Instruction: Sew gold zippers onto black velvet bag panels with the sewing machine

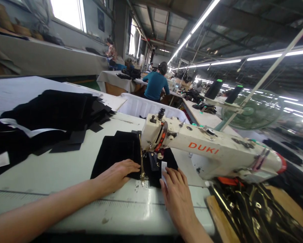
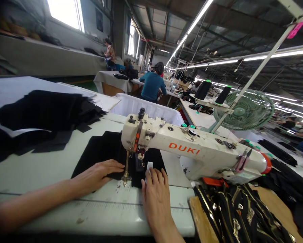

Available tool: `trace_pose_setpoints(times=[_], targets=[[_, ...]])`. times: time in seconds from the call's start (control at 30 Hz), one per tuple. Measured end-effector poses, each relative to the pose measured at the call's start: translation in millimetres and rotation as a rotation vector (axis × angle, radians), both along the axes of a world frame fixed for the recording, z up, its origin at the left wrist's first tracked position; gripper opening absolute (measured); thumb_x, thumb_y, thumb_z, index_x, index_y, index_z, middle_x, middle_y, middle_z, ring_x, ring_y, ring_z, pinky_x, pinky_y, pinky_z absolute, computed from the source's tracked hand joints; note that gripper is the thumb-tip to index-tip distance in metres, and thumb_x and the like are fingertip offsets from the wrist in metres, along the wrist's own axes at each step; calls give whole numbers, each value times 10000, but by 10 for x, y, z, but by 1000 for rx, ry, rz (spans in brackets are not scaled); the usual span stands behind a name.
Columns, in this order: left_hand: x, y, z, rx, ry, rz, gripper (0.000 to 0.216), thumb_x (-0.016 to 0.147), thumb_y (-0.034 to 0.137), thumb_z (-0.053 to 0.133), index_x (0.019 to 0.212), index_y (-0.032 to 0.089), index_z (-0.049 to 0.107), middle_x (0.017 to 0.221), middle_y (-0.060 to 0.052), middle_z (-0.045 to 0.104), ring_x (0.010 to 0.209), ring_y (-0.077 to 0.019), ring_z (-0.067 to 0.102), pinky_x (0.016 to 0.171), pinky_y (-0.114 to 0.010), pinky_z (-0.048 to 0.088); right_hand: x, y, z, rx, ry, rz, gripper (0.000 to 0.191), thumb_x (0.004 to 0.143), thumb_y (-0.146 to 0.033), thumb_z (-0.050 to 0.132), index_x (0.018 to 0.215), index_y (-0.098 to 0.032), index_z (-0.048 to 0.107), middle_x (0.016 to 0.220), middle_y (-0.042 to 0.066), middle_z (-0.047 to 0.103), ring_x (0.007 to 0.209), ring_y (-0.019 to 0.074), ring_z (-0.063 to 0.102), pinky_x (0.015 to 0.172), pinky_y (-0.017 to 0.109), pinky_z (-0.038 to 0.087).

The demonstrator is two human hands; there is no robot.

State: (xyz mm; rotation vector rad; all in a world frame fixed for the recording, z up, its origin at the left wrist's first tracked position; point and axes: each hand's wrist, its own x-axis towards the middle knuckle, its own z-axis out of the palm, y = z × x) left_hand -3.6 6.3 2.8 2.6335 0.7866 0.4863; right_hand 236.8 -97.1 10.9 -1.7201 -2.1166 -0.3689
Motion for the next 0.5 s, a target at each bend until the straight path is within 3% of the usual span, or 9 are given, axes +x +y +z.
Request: trace_pose_setpoints(times=[0.1,0.2,0.33,0.5], targets=[[-15,-41,-22,-1,-8,23,596,735,-29,452,1212,234,695,1315,-9,659,1249,-182,572,1110,-375,434,-112,109,18,-44,79,117,341,975,-183,481,1291,-157,606,1333,109,628,1228,261,583,1102,488,430],[-37,-110,-47,12,-4,34,621,730,-48,455,1239,226,683,1343,-33,643,1260,-210,570,1096,-403,452,-193,156,-152,-74,134,203,353,992,-184,459,1322,-168,583,1362,79,618,1279,240,553,1117,476,423],[-81,-201,-67,113,-26,-20,544,847,-22,456,1304,214,634,1351,-63,632,1243,-214,582,1059,-376,489,-198,98,-348,10,195,182,329,995,-160,449,1286,-151,603,1348,83,629,1290,235,540,1141,479,391],[-65,-239,-151,233,-10,-81,494,894,-29,444,1323,170,588,1282,-97,657,1197,-235,598,1059,-421,488,-168,38,-283,-2,222,174,367,958,-117,479,1302,-175,593,1273,84,657,1219,243,570,1086,496,451]])
